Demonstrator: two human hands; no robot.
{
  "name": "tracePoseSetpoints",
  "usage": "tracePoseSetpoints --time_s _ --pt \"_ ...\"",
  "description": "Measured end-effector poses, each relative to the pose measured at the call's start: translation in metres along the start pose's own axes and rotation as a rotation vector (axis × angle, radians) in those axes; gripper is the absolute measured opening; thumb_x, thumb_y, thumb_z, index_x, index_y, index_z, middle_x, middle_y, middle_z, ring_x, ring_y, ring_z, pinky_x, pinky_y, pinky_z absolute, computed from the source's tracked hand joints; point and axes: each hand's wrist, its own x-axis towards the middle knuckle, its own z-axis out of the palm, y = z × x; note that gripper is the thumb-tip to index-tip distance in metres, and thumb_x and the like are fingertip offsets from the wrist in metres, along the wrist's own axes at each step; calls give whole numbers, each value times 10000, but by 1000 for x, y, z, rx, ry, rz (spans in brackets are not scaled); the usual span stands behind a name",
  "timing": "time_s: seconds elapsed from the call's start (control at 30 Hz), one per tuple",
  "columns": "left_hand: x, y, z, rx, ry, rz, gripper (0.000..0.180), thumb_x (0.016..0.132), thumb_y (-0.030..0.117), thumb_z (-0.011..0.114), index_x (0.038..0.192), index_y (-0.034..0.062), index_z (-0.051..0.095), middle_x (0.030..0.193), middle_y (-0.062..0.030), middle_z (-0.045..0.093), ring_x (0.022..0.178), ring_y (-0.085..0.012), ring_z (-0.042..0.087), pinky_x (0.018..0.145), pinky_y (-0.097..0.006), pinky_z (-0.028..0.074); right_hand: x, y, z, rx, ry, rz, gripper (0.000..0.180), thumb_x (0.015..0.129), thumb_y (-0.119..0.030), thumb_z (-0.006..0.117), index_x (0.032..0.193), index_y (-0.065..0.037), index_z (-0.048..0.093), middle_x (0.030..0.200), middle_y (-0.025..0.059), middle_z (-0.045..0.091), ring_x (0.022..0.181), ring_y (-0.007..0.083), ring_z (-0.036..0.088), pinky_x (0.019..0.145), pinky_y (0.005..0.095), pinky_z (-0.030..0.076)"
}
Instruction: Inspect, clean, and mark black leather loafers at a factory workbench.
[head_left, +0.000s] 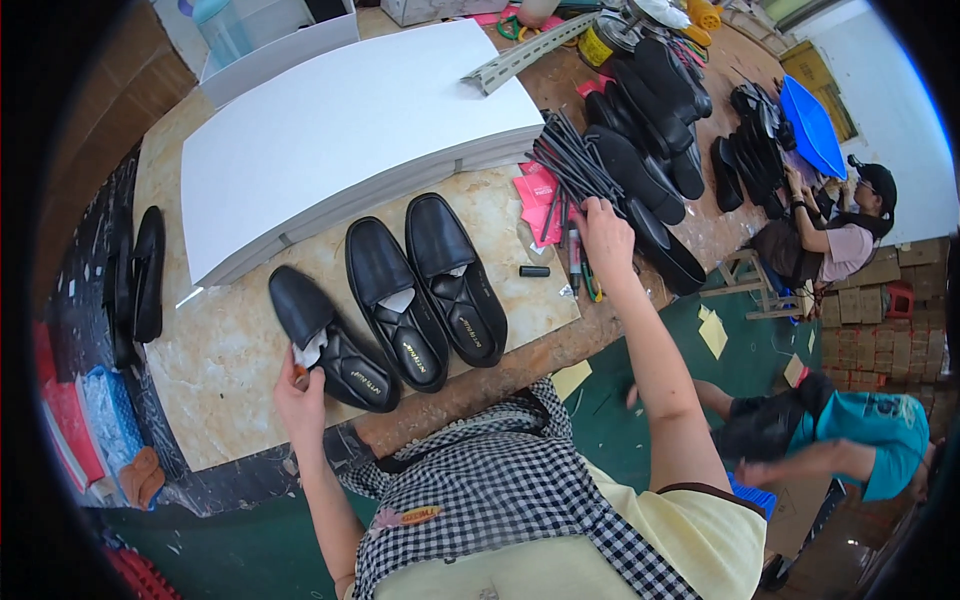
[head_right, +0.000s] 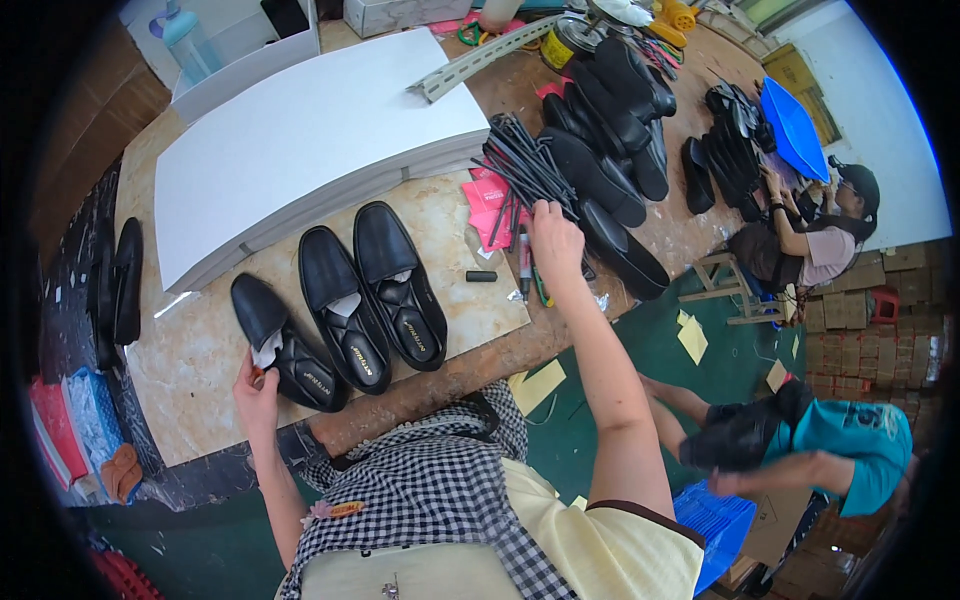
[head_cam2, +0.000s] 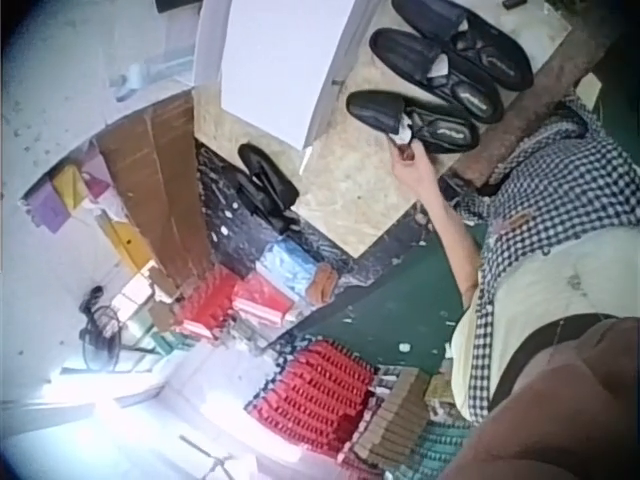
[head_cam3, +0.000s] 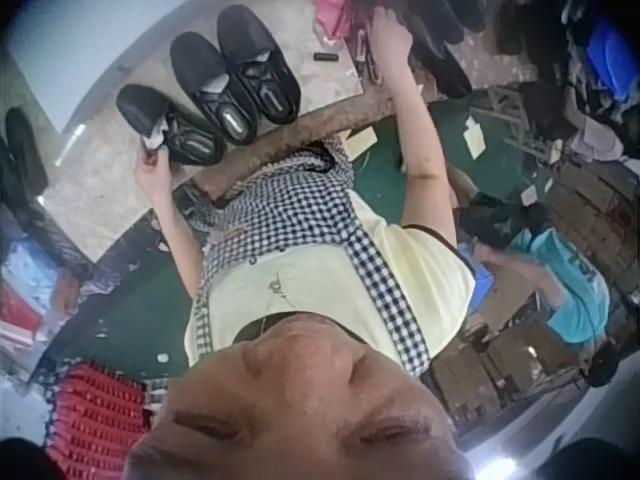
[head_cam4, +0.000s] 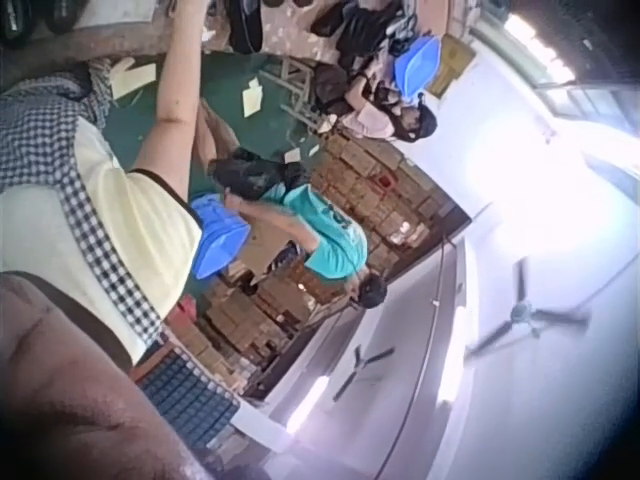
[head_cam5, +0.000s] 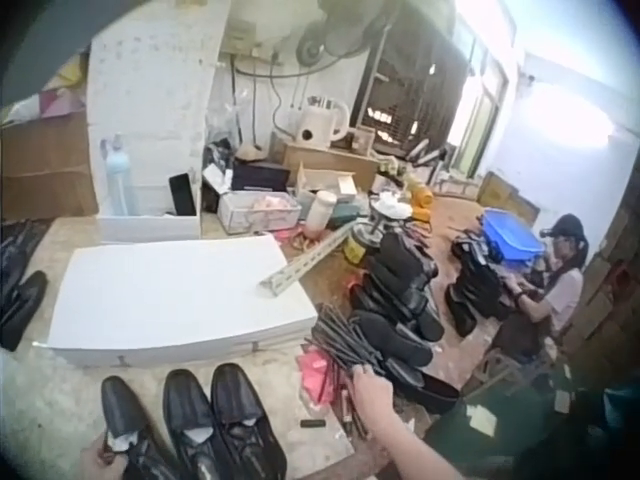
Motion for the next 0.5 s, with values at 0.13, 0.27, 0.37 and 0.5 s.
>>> tracePoseSetpoints --time_s 0.13,0.27,0.37,0.5 --pt "-12 0 -5 -671 -83 -118 599 902 349 628 1343 -42 518 1123 -187 665 849 -226 682 757 -333 560 5 12 -3 19 -30 -98 223 866 -240 696 928 -58 582 884 143 683 739 335 701 627 425 564" --pt "-38 40 19 -1146 -364 -282 669 944 548 458 1326 0 508 1190 -213 643 835 -293 700 702 -449 615 13 9 -3 -42 -63 -179 129 864 -208 651 877 -80 641 790 142 690 736 334 704 649 450 563" --pt "-21 19 23 -1287 -257 -281 721 943 607 460 1350 13 503 1218 -229 633 915 -312 698 792 -470 600 0 -19 -72 -38 -199 -84 182 869 -241 593 920 -69 621 713 182 676 726 376 691 654 482 548" --pt "-11 70 38 -1198 -204 -180 835 955 713 314 1395 24 481 1268 -178 632 1104 -285 651 966 -409 528 -42 -76 -132 631 -299 -103 238 834 -108 693 1051 -38 625 583 99 604 507 200 611 519 348 463"
